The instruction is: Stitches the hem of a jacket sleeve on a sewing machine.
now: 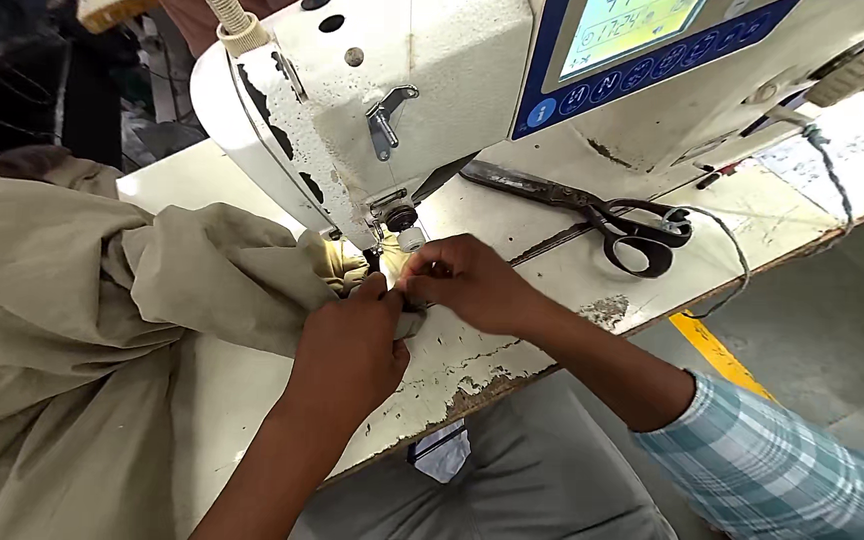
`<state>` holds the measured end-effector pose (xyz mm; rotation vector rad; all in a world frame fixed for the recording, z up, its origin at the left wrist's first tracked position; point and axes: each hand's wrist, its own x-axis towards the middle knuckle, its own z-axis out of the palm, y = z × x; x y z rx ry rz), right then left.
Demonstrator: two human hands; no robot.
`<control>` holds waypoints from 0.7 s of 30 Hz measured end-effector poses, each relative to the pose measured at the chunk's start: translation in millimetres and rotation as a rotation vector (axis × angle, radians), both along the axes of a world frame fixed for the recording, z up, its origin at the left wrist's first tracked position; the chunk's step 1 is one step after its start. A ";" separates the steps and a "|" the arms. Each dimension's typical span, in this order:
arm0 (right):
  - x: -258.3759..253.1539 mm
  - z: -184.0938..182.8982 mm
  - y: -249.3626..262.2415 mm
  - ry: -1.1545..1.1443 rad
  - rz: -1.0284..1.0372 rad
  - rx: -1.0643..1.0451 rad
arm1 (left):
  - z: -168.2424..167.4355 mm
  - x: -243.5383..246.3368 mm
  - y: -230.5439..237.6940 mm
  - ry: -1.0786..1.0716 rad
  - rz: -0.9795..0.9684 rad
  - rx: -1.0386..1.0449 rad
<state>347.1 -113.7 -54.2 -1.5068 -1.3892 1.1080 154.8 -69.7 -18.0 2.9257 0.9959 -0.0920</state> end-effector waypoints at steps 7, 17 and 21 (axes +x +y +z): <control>25.7 9.0 41.6 -0.345 0.074 0.219 | -2.3 -1.7 -1.6 -0.054 0.016 -0.049; 15.0 -13.1 70.6 -0.439 -0.138 0.309 | -6.1 2.5 -1.5 -0.058 -0.001 -0.099; 7.9 -17.4 65.4 -0.504 -0.185 0.384 | -6.6 2.3 -0.5 -0.077 -0.007 -0.098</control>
